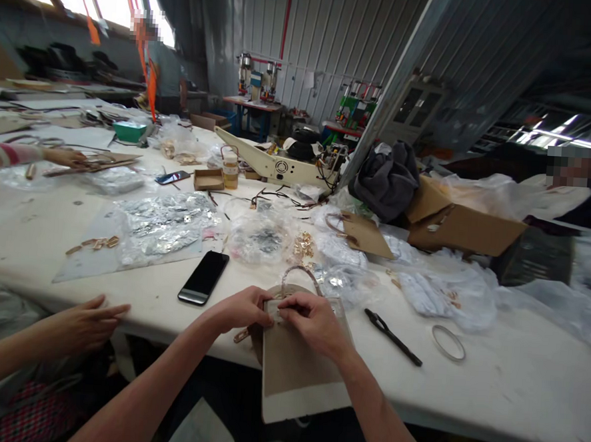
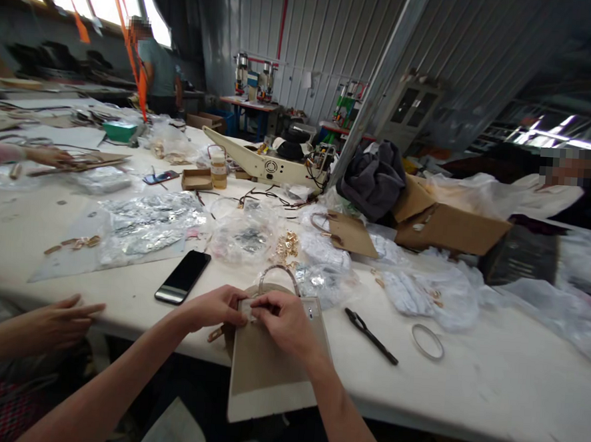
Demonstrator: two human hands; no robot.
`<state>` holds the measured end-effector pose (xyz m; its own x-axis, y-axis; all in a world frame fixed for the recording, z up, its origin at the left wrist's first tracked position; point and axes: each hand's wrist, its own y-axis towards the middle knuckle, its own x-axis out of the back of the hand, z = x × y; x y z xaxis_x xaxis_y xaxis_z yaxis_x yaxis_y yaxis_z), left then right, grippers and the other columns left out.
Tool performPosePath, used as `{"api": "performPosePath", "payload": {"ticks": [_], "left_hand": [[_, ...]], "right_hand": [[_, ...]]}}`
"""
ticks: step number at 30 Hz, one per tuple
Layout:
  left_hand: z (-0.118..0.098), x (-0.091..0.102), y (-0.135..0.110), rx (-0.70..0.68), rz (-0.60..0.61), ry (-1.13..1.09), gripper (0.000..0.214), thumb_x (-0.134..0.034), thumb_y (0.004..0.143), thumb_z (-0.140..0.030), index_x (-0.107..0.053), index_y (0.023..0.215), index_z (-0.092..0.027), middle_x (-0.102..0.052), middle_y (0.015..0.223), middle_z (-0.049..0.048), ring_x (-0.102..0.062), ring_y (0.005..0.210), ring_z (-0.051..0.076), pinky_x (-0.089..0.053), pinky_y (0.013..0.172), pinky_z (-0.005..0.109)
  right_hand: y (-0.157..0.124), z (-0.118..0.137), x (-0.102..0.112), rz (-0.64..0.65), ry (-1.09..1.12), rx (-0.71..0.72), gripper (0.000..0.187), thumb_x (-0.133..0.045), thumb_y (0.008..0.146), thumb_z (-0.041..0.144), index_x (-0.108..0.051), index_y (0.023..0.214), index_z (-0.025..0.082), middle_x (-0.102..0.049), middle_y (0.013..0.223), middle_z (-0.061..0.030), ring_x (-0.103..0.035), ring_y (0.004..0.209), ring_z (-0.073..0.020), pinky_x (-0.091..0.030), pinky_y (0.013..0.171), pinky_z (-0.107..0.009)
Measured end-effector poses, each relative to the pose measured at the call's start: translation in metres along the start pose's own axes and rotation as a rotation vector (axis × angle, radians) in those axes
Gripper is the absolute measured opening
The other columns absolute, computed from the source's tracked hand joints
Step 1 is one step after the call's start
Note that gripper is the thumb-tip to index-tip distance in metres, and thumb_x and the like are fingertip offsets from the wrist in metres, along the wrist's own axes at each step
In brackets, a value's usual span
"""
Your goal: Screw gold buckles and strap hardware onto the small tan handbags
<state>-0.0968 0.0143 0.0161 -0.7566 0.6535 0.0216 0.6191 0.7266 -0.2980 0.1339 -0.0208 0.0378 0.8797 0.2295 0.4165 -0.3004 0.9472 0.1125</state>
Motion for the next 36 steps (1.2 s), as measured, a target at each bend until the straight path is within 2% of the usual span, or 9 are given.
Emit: {"api": "performPosePath", "payload": {"ticks": [5, 8, 13, 17, 23, 27, 33, 36], "left_hand": [[0.009, 0.002, 0.004, -0.016, 0.009, -0.006, 0.027, -0.077, 0.07, -0.026, -0.075, 0.093, -0.011, -0.063, 0.073, 0.0004, -0.053, 0.063, 0.013, -0.034, 0.057, 0.025], [0.012, 0.002, 0.006, -0.028, -0.008, 0.015, 0.027, -0.078, 0.071, -0.026, -0.074, 0.093, -0.011, -0.06, 0.072, -0.0012, -0.05, 0.063, 0.012, -0.031, 0.056, 0.026], [0.008, 0.0, 0.003, -0.038, 0.006, -0.037, 0.025, -0.076, 0.069, -0.026, -0.071, 0.089, -0.012, -0.058, 0.071, -0.0026, -0.047, 0.063, 0.011, -0.029, 0.057, 0.026], [0.006, 0.0, 0.002, -0.043, -0.015, -0.005, 0.023, -0.075, 0.068, -0.025, -0.071, 0.087, -0.012, -0.055, 0.068, -0.0033, -0.044, 0.06, 0.011, -0.028, 0.055, 0.026], [0.017, 0.004, 0.009, -0.025, 0.026, -0.031, 0.027, -0.075, 0.067, -0.024, -0.074, 0.091, -0.011, -0.063, 0.072, 0.0003, -0.05, 0.06, 0.012, -0.031, 0.054, 0.025], [0.016, 0.005, 0.007, -0.036, -0.028, 0.016, 0.024, -0.076, 0.067, -0.024, -0.074, 0.087, -0.011, -0.059, 0.066, -0.0015, -0.047, 0.057, 0.011, -0.028, 0.05, 0.024], [0.007, 0.003, 0.001, 0.015, 0.019, -0.036, 0.03, -0.079, 0.068, -0.031, -0.073, 0.09, -0.011, -0.06, 0.061, -0.0011, -0.047, 0.047, 0.012, -0.028, 0.043, 0.024], [0.003, 0.006, -0.001, 0.036, 0.046, -0.065, 0.034, -0.082, 0.068, -0.035, -0.074, 0.091, -0.012, -0.063, 0.063, 0.0001, -0.048, 0.047, 0.013, -0.029, 0.044, 0.025]], "right_hand": [[-0.003, 0.0, -0.003, 0.019, 0.015, -0.056, 0.011, -0.08, 0.092, 0.023, -0.087, 0.098, 0.027, -0.083, 0.097, -0.0005, -0.075, 0.091, -0.0212, -0.057, 0.087, -0.034], [-0.003, 0.001, -0.007, -0.02, -0.052, 0.002, 0.015, -0.077, 0.093, 0.017, -0.087, 0.1, 0.027, -0.083, 0.101, -0.0013, -0.076, 0.096, -0.0219, -0.057, 0.091, -0.035], [-0.003, 0.001, -0.013, -0.04, -0.139, 0.108, 0.02, -0.073, 0.096, 0.014, -0.085, 0.103, 0.027, -0.081, 0.102, -0.0022, -0.074, 0.096, -0.0215, -0.056, 0.088, -0.035], [-0.004, -0.004, -0.02, -0.08, -0.191, 0.165, 0.027, -0.072, 0.094, 0.009, -0.081, 0.112, 0.027, -0.078, 0.111, -0.0035, -0.072, 0.105, -0.0234, -0.055, 0.095, -0.037], [-0.013, -0.012, -0.025, -0.116, -0.199, 0.238, 0.022, -0.065, 0.102, 0.013, -0.08, 0.11, 0.027, -0.074, 0.106, -0.0059, -0.07, 0.101, -0.0238, -0.056, 0.089, -0.037], [-0.019, -0.01, -0.019, -0.036, -0.224, 0.224, 0.026, -0.072, 0.098, 0.012, -0.076, 0.119, 0.027, -0.07, 0.116, -0.0061, -0.067, 0.109, -0.0246, -0.055, 0.094, -0.038], [-0.015, -0.009, -0.017, 0.011, -0.259, 0.13, 0.026, -0.075, 0.095, 0.01, -0.076, 0.115, 0.026, -0.069, 0.112, -0.0049, -0.066, 0.103, -0.0237, -0.053, 0.092, -0.038], [-0.014, -0.002, -0.017, 0.038, -0.266, 0.124, 0.024, -0.075, 0.096, 0.012, -0.076, 0.116, 0.026, -0.069, 0.113, -0.0058, -0.067, 0.105, -0.0242, -0.054, 0.093, -0.039]]}}
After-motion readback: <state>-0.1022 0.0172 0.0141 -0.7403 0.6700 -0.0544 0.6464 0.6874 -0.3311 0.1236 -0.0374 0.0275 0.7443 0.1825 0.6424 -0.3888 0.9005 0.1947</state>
